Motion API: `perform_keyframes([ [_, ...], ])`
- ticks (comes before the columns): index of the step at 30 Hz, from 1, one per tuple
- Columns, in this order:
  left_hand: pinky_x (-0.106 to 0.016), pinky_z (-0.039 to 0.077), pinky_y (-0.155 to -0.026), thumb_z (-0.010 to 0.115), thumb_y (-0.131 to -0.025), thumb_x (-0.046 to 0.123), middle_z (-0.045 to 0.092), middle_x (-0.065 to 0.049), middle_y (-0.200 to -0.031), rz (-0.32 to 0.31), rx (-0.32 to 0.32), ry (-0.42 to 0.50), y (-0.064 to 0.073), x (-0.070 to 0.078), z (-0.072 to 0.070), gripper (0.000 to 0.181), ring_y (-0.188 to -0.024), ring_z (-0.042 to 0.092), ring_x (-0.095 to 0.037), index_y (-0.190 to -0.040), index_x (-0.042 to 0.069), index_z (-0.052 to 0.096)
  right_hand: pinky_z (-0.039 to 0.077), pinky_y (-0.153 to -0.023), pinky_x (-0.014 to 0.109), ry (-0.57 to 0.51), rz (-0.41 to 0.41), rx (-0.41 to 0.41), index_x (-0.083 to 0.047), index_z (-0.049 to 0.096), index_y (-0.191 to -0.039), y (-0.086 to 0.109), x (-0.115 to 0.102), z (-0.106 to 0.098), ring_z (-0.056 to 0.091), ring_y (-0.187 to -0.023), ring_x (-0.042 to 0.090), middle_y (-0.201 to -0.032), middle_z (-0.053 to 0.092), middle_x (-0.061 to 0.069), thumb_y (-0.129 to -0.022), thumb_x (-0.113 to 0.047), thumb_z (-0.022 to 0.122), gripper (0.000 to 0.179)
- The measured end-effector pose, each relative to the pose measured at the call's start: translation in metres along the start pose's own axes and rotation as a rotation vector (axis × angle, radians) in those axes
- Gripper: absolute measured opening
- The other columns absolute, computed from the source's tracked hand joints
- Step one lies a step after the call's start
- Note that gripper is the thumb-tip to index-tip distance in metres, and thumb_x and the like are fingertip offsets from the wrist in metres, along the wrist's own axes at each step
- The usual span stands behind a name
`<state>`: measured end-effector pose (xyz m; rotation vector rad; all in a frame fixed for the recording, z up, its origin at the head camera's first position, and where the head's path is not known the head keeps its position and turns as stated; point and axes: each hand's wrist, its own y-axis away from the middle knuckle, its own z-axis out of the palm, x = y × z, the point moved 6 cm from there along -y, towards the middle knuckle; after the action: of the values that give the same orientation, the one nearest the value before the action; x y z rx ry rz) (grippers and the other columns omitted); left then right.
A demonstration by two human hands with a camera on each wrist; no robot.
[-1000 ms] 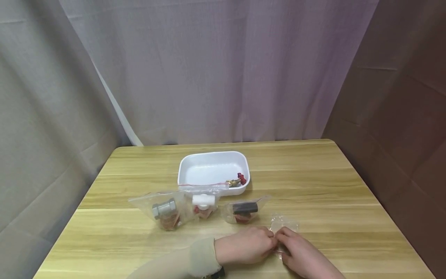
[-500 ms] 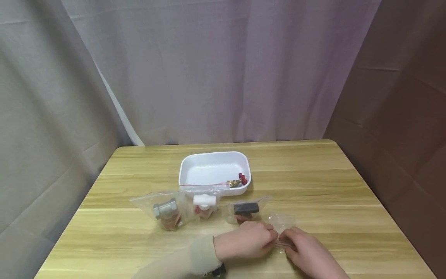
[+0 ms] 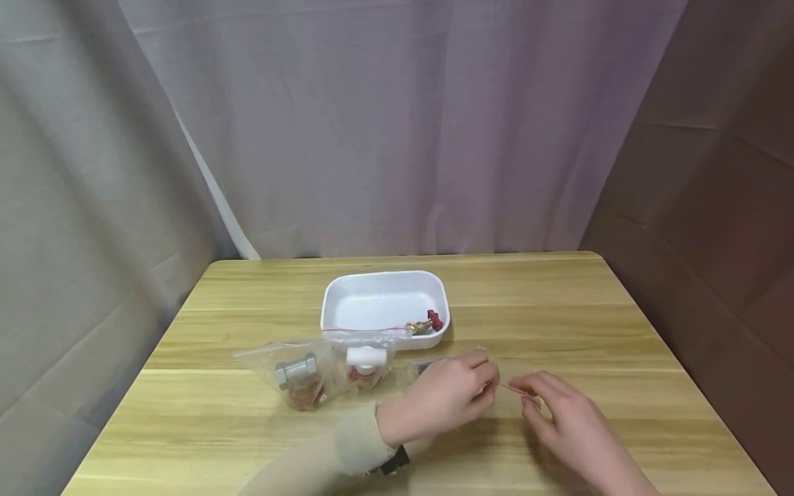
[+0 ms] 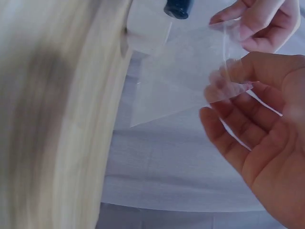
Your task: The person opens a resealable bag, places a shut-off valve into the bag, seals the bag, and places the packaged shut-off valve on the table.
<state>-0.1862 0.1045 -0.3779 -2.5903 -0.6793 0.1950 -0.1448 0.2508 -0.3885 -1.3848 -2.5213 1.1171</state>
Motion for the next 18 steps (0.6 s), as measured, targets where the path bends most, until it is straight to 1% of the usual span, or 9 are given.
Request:
perform_keyframes([
  [3,-0.009,0.032,-0.051,0.066,-0.091,0.018,0.051,0.012,-0.081,-0.002,0.049,-0.002,0.0,-0.003,-0.01,0.008,-0.066,0.045,0.003,-0.086,0.02,0.061,0.045,-0.078,0.007,-0.011,-0.023,0.015,-0.017,0.073,-0.108,-0.005,-0.004,-0.004,0.062,-0.09,-0.001,-0.102,0.069,-0.01,-0.067,0.013,0.08,0.052],
  [7,-0.01,0.037,-0.053,0.066,-0.091,0.02,0.056,0.012,-0.085,-0.019,0.087,-0.04,0.001,-0.005,-0.019,0.005,-0.068,0.051,0.003,-0.088,0.02,0.063,0.045,-0.083,0.006,-0.034,-0.035,0.023,-0.018,0.073,-0.113,-0.007,-0.008,-0.008,0.061,-0.1,-0.005,-0.104,0.069,-0.012,-0.073,0.007,0.079,0.047],
  [9,-0.01,0.038,-0.054,0.067,-0.091,0.02,0.057,0.013,-0.086,-0.025,0.093,-0.053,0.001,-0.007,-0.022,0.005,-0.07,0.052,0.003,-0.088,0.021,0.063,0.046,-0.082,0.007,-0.04,-0.059,0.038,-0.017,0.074,-0.115,-0.008,-0.009,-0.01,0.061,-0.1,-0.007,-0.103,0.069,-0.013,-0.083,-0.003,0.077,0.035],
  [11,-0.01,0.038,-0.054,0.067,-0.091,0.021,0.057,0.013,-0.086,-0.026,0.095,-0.06,0.002,-0.007,-0.024,0.005,-0.07,0.052,0.003,-0.088,0.022,0.064,0.046,-0.083,0.007,-0.036,-0.07,0.043,-0.017,0.074,-0.115,-0.009,-0.01,-0.01,0.06,-0.101,-0.008,-0.102,0.069,-0.014,-0.095,-0.019,0.069,0.02],
  [12,-0.01,0.037,-0.054,0.068,-0.091,0.021,0.057,0.013,-0.085,-0.024,0.093,-0.061,0.002,-0.007,-0.025,0.005,-0.07,0.052,0.003,-0.088,0.022,0.064,0.047,-0.082,0.008,-0.036,-0.078,0.049,-0.016,0.074,-0.114,-0.009,-0.011,-0.01,0.06,-0.1,-0.009,-0.102,0.07,-0.014,-0.1,-0.026,0.064,0.021],
  [13,-0.01,0.037,-0.053,0.068,-0.091,0.021,0.056,0.013,-0.085,-0.023,0.093,-0.061,0.003,-0.007,-0.026,0.005,-0.07,0.051,0.002,-0.088,0.022,0.064,0.048,-0.081,0.008,-0.033,-0.083,0.055,-0.015,0.075,-0.113,-0.009,-0.011,-0.011,0.06,-0.1,-0.009,-0.101,0.07,-0.013,-0.103,-0.034,0.058,0.027],
  [14,-0.01,0.037,-0.053,0.068,-0.091,0.022,0.056,0.013,-0.085,-0.021,0.092,-0.061,0.003,-0.007,-0.026,0.005,-0.07,0.051,0.002,-0.088,0.022,0.064,0.048,-0.079,0.008,-0.029,-0.086,0.061,-0.014,0.075,-0.113,-0.01,-0.011,-0.011,0.06,-0.099,-0.01,-0.101,0.07,-0.014,-0.104,-0.037,0.055,0.031],
  [16,-0.01,0.038,-0.054,0.069,-0.091,0.022,0.057,0.013,-0.086,-0.017,0.094,-0.063,0.004,-0.006,-0.027,0.004,-0.071,0.052,0.002,-0.089,0.022,0.065,0.049,-0.075,0.009,-0.024,-0.078,0.063,-0.014,0.075,-0.112,-0.01,-0.01,-0.011,0.059,-0.097,-0.01,-0.099,0.069,-0.014,-0.104,-0.036,0.056,0.03],
  [18,-0.01,0.042,-0.059,0.067,-0.092,0.023,0.058,0.013,-0.088,-0.008,0.104,-0.064,0.005,-0.006,-0.029,0.001,-0.075,0.054,0.001,-0.092,0.022,0.067,0.049,-0.071,0.009,-0.017,-0.078,0.074,-0.014,0.075,-0.111,-0.011,-0.011,-0.011,0.06,-0.094,-0.009,-0.098,0.069,-0.014,-0.1,-0.026,0.064,0.02],
])
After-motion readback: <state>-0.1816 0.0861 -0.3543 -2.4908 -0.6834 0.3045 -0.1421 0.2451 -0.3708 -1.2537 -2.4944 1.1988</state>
